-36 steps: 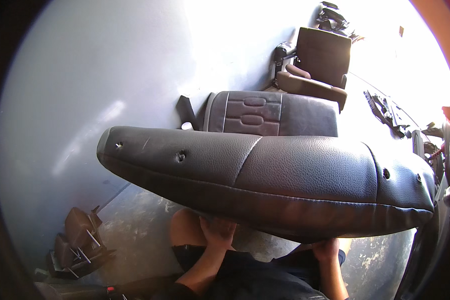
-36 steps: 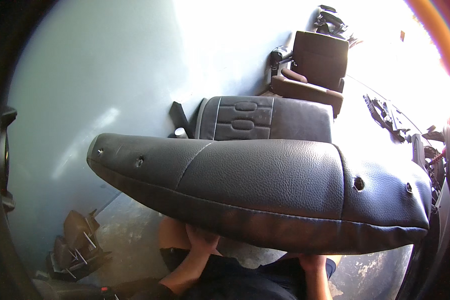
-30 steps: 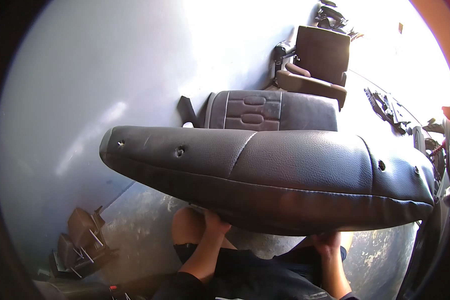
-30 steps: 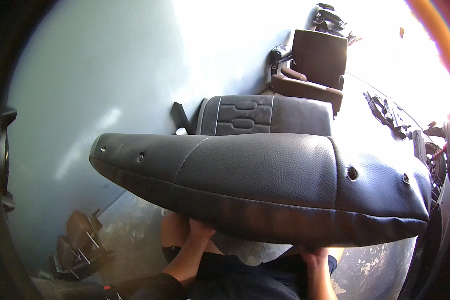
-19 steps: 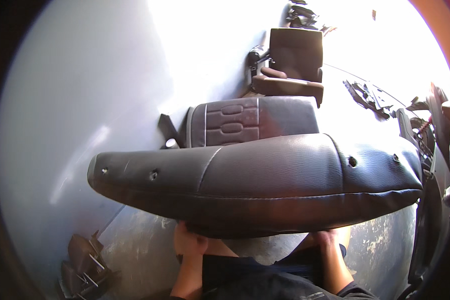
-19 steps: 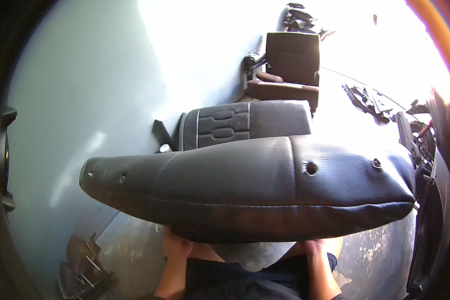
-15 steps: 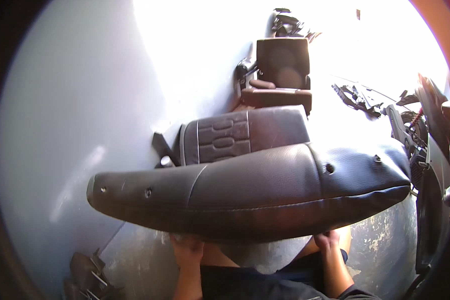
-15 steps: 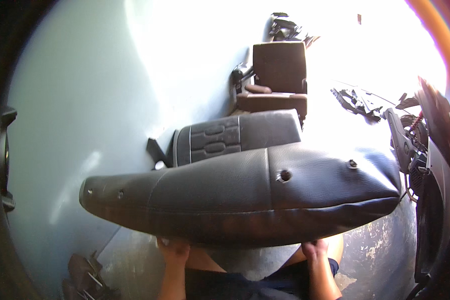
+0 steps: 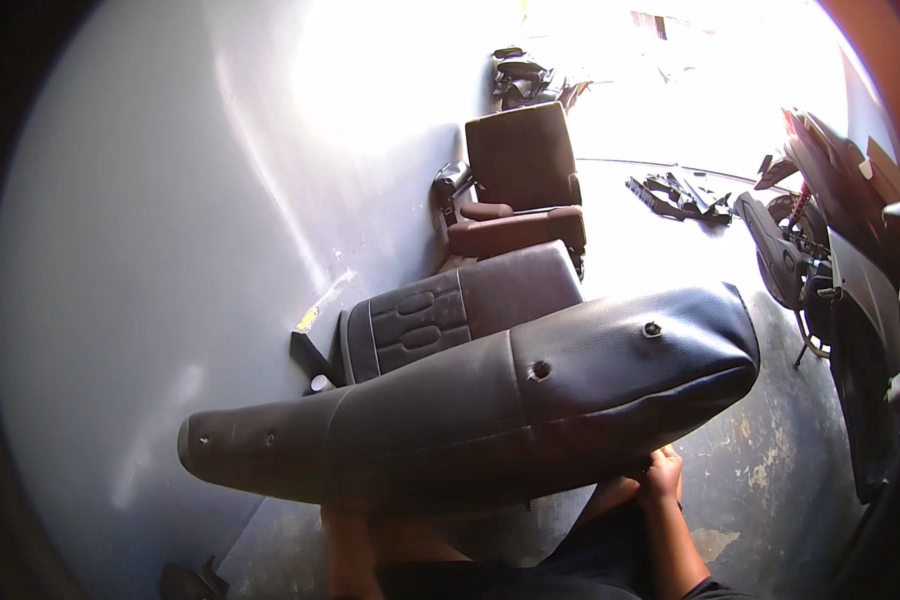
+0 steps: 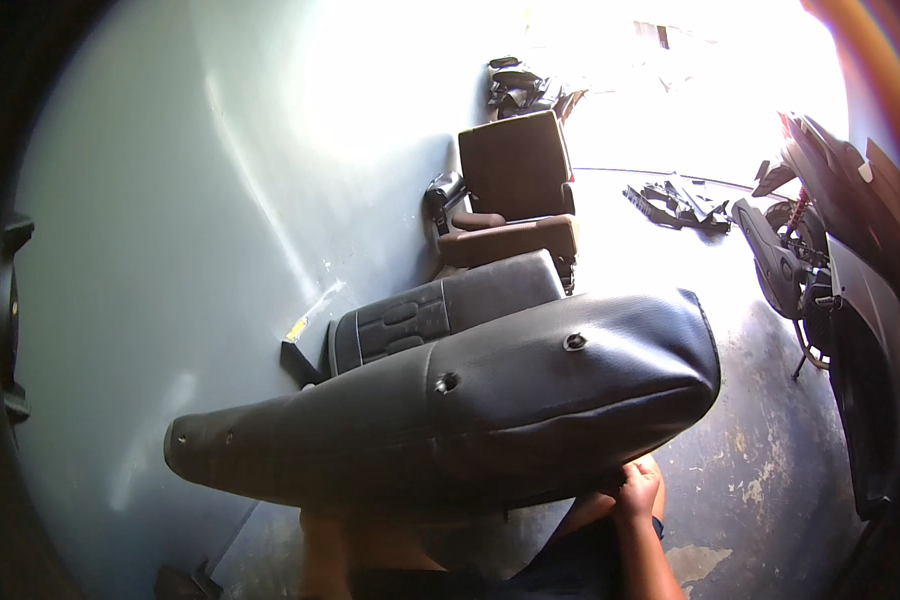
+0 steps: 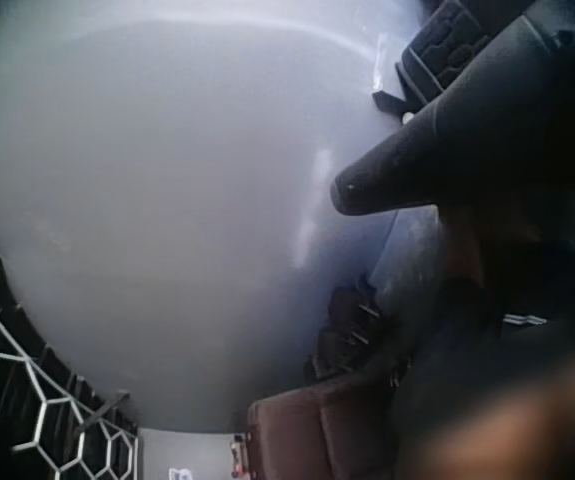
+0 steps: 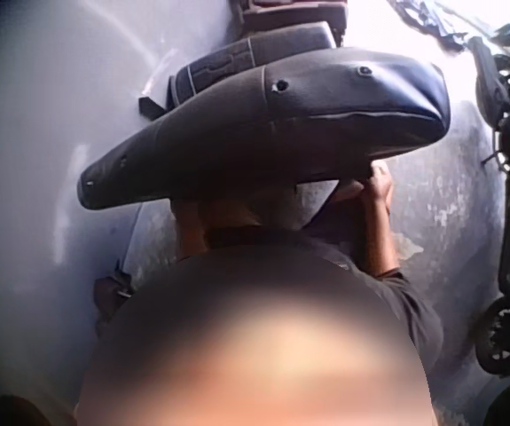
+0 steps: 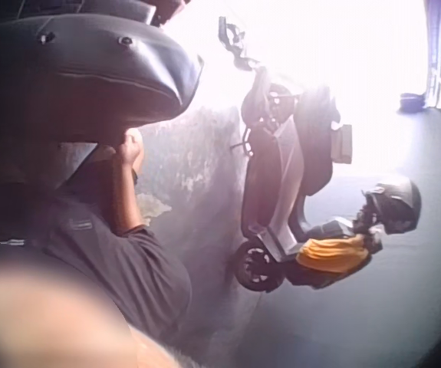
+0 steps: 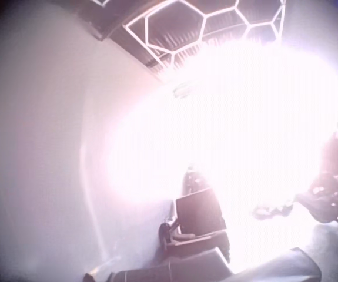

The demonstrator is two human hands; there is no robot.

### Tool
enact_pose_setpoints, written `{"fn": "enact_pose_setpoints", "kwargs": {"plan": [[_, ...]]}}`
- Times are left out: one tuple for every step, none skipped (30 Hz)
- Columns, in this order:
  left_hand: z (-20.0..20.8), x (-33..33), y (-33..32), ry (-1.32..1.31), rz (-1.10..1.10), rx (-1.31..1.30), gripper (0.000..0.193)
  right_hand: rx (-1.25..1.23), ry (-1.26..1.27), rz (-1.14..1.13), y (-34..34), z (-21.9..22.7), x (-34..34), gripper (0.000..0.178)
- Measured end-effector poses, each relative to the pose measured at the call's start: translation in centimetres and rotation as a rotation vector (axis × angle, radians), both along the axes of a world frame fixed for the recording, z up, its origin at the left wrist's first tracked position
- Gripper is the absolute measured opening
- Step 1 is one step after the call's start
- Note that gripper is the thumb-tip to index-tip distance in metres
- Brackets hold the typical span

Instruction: The person lifts and positions a black car seat, then places a brown car seat on top. They thread a black strap through a slot on the brown seat and pull it tight to secure the two seats together. The person then adjusts the black seat's position.

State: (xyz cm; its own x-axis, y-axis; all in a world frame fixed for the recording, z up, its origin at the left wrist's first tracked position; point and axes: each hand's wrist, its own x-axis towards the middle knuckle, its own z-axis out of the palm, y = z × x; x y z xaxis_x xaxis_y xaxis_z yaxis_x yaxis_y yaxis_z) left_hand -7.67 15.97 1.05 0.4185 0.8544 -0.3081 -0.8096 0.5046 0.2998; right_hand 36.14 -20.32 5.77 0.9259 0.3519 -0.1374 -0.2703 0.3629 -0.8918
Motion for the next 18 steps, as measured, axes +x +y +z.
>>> {"fn": "enact_pose_setpoints", "kwargs": {"plan": [[0.2,0.2,0.2,0.036,-0.001,0.001,0.061,-0.031,0.013,0.05,-0.4,0.4,-0.2,0.025],[0.5,0.3,0.4,0.072,-0.006,0.004,0.061,-0.085,0.073,0.059,-0.7,0.8,-0.3,0.025],[0.9,0.6,0.7,0.113,-0.017,0.006,0.061,-0.129,0.132,0.078,-1.1,1.2,-0.1,0.021],[1.2,0.8,0.9,0.156,-0.026,0.008,0.061,-0.152,0.134,0.122,-1.4,1.4,0.3,0.021],[1.6,1.0,1.1,0.186,-0.034,0.012,0.061,-0.213,0.103,0.151,-1.9,1.5,0.9,0.019],[1.9,1.2,1.2,0.219,-0.031,0.015,0.061,-0.267,0.065,0.181,-2.3,1.4,1.6,0.017],[2.4,1.2,1.4,0.261,-0.026,0.022,0.06,-0.311,0.122,0.288,-2.8,1.2,2.7,0.015],[2.6,1.4,1.6,0.301,-0.022,0.025,0.06,-0.302,0.22,0.364,-3.1,0.9,3.8,0.011],[2.9,1.4,1.9,0.344,-0.022,0.034,0.06,-0.172,0.424,0.44,-3.4,0.5,5.0,0.01],[3.2,1.5,2.1,0.389,-0.021,0.041,0.06,-0.064,0.545,0.476,-3.4,0.0,6.1,0.013],[3.4,1.6,2.4,0.433,-0.017,0.047,0.06,-0.067,0.51,0.474,-3.5,-0.5,7.2,0.015],[3.6,1.7,2.6,0.477,-0.017,0.053,0.06,-0.086,0.545,0.468,-3.3,-1.0,8.0,0.017],[3.8,1.7,2.8,0.521,-0.013,0.065,0.06,-0.064,0.542,0.51,-3.1,-1.5,8.7,0.02],[4.0,1.8,2.9,0.563,-0.014,0.073,0.06,-0.061,0.599,0.488,-2.7,-1.9,9.2,0.029],[4.2,1.9,3.1,0.604,-0.015,0.084,0.059,-0.117,0.571,0.501,-2.3,-2.3,9.6,0.036],[4.4,1.9,3.2,0.643,-0.017,0.094,0.059,-0.172,0.552,0.512,-2.0,-2.6,9.8,0.042],[4.6,1.9,3.2,0.678,-0.018,0.098,0.059,-0.266,0.476,0.525,-1.6,-2.9,10.1,0.047],[5.0,1.9,3.2,0.711,-0.014,0.106,0.059,-0.299,0.384,0.591,-1.3,-3.2,10.3,0.051]]}}
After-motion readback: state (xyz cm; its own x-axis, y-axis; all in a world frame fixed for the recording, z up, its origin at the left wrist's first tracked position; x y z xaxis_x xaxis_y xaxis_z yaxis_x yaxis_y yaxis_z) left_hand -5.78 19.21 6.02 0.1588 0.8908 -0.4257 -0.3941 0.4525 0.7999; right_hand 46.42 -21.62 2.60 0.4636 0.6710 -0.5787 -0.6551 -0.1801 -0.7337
